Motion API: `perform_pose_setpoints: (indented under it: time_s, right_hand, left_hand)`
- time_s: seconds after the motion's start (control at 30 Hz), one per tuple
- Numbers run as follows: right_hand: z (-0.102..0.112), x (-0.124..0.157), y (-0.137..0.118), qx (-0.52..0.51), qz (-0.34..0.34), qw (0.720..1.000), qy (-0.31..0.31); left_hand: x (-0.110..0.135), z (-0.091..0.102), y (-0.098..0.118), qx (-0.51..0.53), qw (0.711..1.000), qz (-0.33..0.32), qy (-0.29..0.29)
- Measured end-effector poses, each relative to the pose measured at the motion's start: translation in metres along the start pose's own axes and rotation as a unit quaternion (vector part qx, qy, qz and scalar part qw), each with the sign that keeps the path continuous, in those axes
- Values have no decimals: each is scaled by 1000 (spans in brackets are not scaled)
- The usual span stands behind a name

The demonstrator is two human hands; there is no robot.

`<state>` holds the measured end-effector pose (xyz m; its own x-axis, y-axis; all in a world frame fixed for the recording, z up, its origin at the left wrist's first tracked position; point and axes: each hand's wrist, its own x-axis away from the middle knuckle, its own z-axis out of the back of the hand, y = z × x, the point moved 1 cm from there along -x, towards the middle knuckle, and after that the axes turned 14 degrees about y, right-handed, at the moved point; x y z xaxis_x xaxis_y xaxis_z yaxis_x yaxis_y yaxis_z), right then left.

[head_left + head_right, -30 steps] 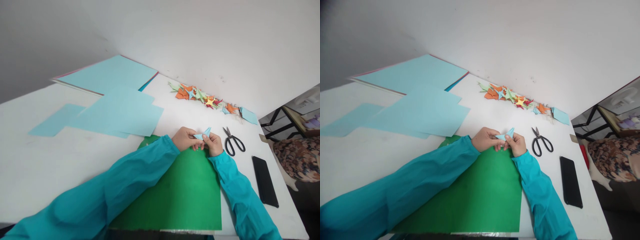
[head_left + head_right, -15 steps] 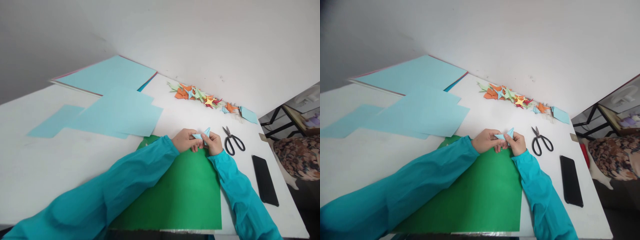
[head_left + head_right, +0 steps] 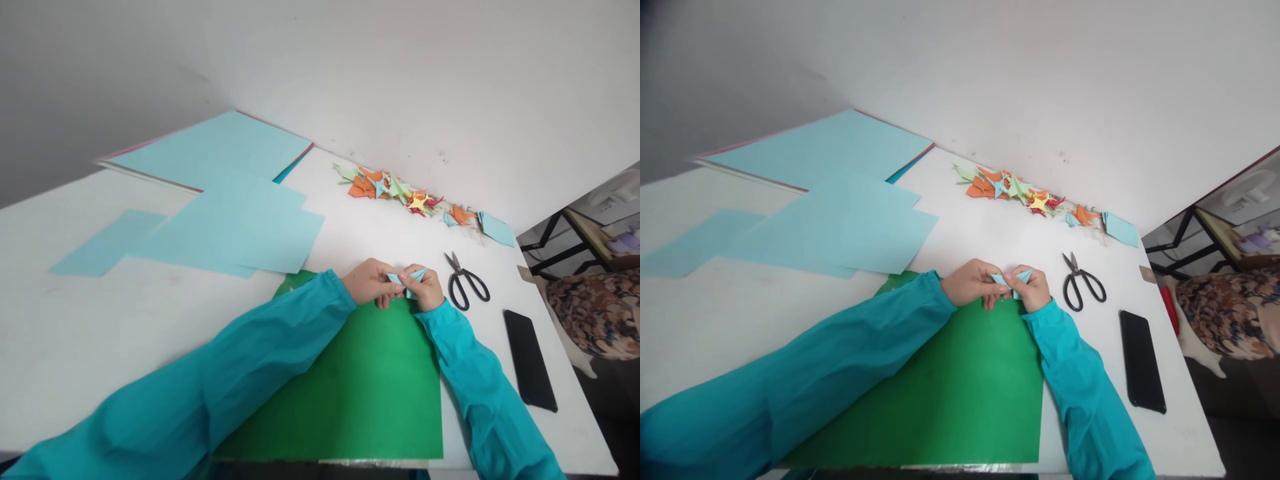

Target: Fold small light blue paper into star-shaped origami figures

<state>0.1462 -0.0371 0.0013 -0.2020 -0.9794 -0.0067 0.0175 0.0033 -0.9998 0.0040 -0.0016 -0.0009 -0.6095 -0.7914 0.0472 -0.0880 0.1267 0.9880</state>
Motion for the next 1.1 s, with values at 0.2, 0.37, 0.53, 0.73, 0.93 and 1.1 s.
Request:
perform_pose_setpoints:
  time_s: [0.2,0.37,0.53,0.73,0.93,1.1]
  right_hand:
    - [1,-1,0,17,-20,1000,-4]
    - [-2,-1,1,19,12,1000,19]
    - [-3,-1,3,3,12,1000,14]
    - [1,-1,3,-16,-26,999,18]
    - [0,-1,2,-18,-50,999,11]
    - [-1,-1,3,-20,-60,998,24]
  left_hand:
    - [0,0,-1,-4,1000,-3,-4]
    - [0,0,-1,0,999,-34,16]
    - [0,0,4,43,998,-13,42]
    - [-3,1,3,54,996,2,68]
    - [-3,0,1,31,997,-43,61]
    - [0,-2,5,24,992,-62,109]
